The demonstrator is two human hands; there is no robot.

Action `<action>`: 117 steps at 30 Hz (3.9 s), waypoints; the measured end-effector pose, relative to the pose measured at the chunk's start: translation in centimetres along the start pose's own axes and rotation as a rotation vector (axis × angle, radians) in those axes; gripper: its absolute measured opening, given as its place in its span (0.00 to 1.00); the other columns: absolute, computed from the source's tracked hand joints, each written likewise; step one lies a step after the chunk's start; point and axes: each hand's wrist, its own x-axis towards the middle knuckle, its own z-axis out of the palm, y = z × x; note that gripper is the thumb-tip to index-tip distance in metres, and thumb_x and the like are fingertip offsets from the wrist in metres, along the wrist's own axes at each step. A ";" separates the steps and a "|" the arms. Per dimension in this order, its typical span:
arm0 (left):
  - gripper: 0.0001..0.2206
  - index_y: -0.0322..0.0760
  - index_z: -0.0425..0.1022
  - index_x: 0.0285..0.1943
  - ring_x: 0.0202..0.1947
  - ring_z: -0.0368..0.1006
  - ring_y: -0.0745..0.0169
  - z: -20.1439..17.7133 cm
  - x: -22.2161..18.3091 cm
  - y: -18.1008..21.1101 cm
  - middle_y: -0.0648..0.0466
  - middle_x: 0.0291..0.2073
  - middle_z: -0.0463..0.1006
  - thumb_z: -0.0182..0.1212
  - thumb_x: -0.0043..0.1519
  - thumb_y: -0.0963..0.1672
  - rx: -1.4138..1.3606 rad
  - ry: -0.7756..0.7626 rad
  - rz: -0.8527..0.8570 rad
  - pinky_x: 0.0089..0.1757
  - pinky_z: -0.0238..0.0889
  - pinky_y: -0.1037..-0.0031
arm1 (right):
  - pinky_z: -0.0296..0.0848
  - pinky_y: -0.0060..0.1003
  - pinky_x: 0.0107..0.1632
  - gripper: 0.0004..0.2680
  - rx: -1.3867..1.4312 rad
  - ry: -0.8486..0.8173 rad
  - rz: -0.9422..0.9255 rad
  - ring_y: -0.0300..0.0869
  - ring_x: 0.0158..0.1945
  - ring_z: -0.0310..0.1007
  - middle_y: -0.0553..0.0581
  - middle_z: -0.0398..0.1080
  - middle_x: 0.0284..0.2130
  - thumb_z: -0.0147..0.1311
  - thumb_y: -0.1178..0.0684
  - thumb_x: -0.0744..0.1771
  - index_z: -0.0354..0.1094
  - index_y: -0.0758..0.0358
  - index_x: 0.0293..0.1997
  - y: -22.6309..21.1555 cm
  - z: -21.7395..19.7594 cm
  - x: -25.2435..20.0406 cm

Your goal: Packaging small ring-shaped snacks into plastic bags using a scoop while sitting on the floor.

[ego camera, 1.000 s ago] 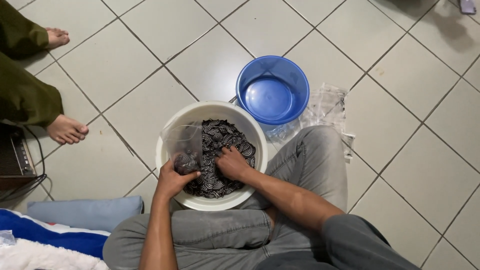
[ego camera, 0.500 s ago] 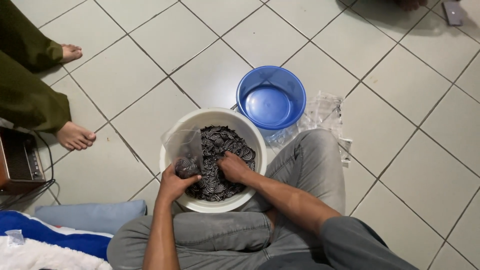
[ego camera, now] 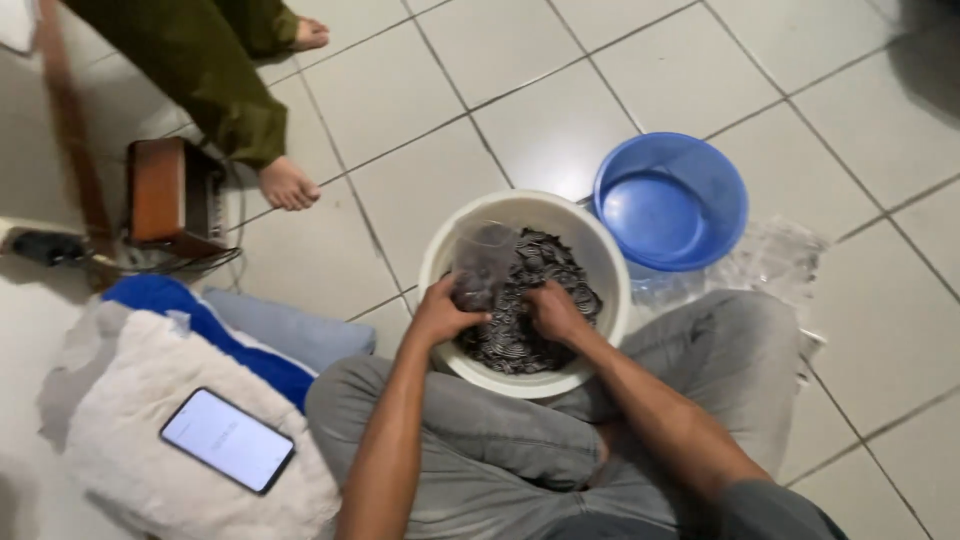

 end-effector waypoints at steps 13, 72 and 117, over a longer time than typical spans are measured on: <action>0.35 0.36 0.71 0.55 0.53 0.67 0.40 -0.5 -0.9 0.0 0.42 0.48 0.75 0.78 0.36 0.46 0.080 -0.045 -0.033 0.52 0.62 0.54 | 0.69 0.46 0.37 0.06 0.087 0.141 0.118 0.56 0.35 0.71 0.64 0.73 0.27 0.52 0.54 0.64 0.74 0.62 0.38 -4.5 -5.6 -0.6; 0.35 0.36 0.72 0.51 0.54 0.67 0.43 -0.9 -0.4 -1.2 0.42 0.45 0.75 0.80 0.32 0.47 -0.022 -0.028 0.070 0.53 0.58 0.58 | 0.59 0.43 0.43 0.09 -0.803 -0.308 0.076 0.50 0.47 0.66 0.56 0.73 0.33 0.51 0.50 0.60 0.72 0.57 0.37 -4.0 0.1 -1.6; 0.28 0.42 0.74 0.47 0.47 0.72 0.44 -0.1 0.1 -1.4 0.47 0.39 0.78 0.75 0.34 0.46 0.346 -0.033 0.072 0.48 0.65 0.57 | 0.61 0.44 0.41 0.06 -0.641 -0.178 -0.012 0.51 0.42 0.72 0.59 0.75 0.24 0.52 0.52 0.60 0.74 0.59 0.26 -6.3 -3.8 -1.8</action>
